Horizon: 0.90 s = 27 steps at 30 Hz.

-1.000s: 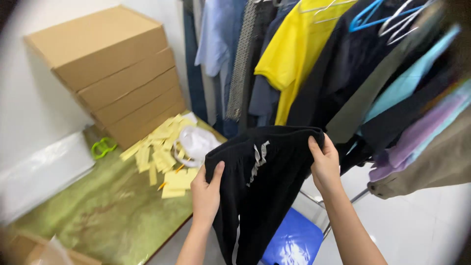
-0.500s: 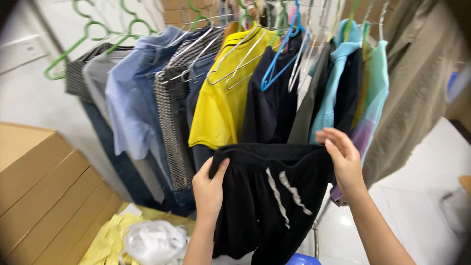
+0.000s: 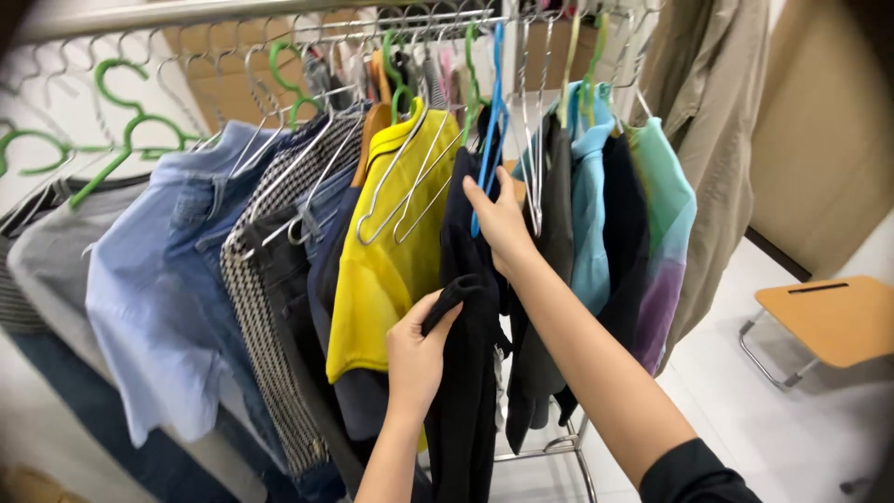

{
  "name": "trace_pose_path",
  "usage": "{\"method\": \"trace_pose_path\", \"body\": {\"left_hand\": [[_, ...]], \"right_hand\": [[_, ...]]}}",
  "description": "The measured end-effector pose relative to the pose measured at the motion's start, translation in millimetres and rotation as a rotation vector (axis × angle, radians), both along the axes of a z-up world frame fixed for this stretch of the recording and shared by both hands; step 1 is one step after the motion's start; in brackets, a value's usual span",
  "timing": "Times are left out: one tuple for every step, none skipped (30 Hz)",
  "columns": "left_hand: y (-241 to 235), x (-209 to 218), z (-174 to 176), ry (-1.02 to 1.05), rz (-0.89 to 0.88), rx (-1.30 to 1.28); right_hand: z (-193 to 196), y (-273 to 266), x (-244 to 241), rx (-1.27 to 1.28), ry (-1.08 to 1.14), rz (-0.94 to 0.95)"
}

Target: Assembling cardboard boxes, placing items inside, and tying them with ribbons

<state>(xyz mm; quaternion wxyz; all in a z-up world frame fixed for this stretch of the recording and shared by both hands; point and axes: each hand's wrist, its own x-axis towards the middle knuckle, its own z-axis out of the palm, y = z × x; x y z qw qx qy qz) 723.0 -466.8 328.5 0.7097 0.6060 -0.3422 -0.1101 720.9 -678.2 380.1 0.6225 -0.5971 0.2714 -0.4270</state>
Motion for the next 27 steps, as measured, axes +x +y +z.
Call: {"method": "trace_pose_path", "body": {"left_hand": [[-3,7,-3,-0.009,-0.015,0.0],[-7,15,-5,-0.017,-0.022,-0.002],[-9,22,-9,-0.022,-0.027,-0.003],[-12,28,-12,-0.03,-0.04,-0.002],[-15,33,-15,-0.022,-0.051,-0.001],[-19,38,-19,-0.014,-0.063,0.0],[-23,40,-19,-0.018,-0.073,0.001],[-27,41,-19,-0.017,-0.089,-0.003],[-30,42,-20,-0.015,-0.106,-0.003],[-35,45,-24,-0.018,-0.116,0.0],[-40,47,-28,-0.053,-0.149,-0.028],[-46,49,-32,-0.087,-0.182,-0.056],[-52,50,-37,-0.084,-0.188,-0.051],[-58,51,-43,-0.104,-0.198,-0.061],[-62,51,-50,-0.119,-0.204,-0.069],[-68,49,-53,-0.11,-0.206,-0.062],[-71,47,-57,-0.125,-0.209,-0.096],[-74,44,-62,-0.14,-0.211,-0.129],[-78,41,-63,-0.129,-0.205,-0.116],[-83,38,-66,-0.14,-0.222,-0.168],[-85,34,-69,-0.151,-0.238,-0.218],[-87,33,-75,-0.139,-0.232,-0.202],[-91,31,-79,-0.111,-0.268,-0.217],[-94,28,-84,-0.081,-0.303,-0.232],[-96,23,-90,-0.076,-0.305,-0.226],[-97,18,-97,0.011,-0.365,-0.231],[-101,11,-100,0.097,-0.426,-0.242]], "right_hand": [[-18,-27,17,0.0,-0.009,-0.015],[-36,-55,34,0.015,-0.046,-0.006],[-55,-82,51,0.03,-0.081,0.006],[-50,-72,47,0.03,-0.089,-0.007],[-45,-63,43,0.001,-0.065,-0.07],[-40,-54,38,-0.028,-0.041,-0.134],[-32,-40,31,-0.028,-0.045,-0.144],[-24,-27,23,-0.066,-0.064,-0.164],[-17,-13,15,-0.102,-0.082,-0.184],[-21,-15,12,-0.099,-0.084,-0.195],[-23,-19,10,-0.143,-0.1,-0.158],[-27,-22,7,-0.187,-0.116,-0.122],[-28,-21,2,-0.182,-0.113,-0.127],[-29,-21,-2,-0.245,-0.142,-0.1],[-32,-19,-7,-0.305,-0.167,-0.069],[-39,-18,-18,-0.297,-0.158,-0.07],[-48,-14,-29,-0.336,-0.181,-0.058],[-56,-11,-40,-0.375,-0.204,-0.046],[-67,2,-56,-0.361,-0.194,-0.039],[-78,14,-72,-0.388,-0.177,-0.062],[-90,28,-89,-0.414,-0.159,-0.085],[-107,37,-103,-0.397,-0.15,-0.077],[-124,44,-119,-0.438,-0.127,-0.104],[-139,51,-136,-0.48,-0.103,-0.13],[-161,58,-149,-0.472,-0.098,-0.132],[-181,67,-163,-0.408,-0.129,-0.134],[-199,72,-178,-0.349,-0.159,-0.138]]}}
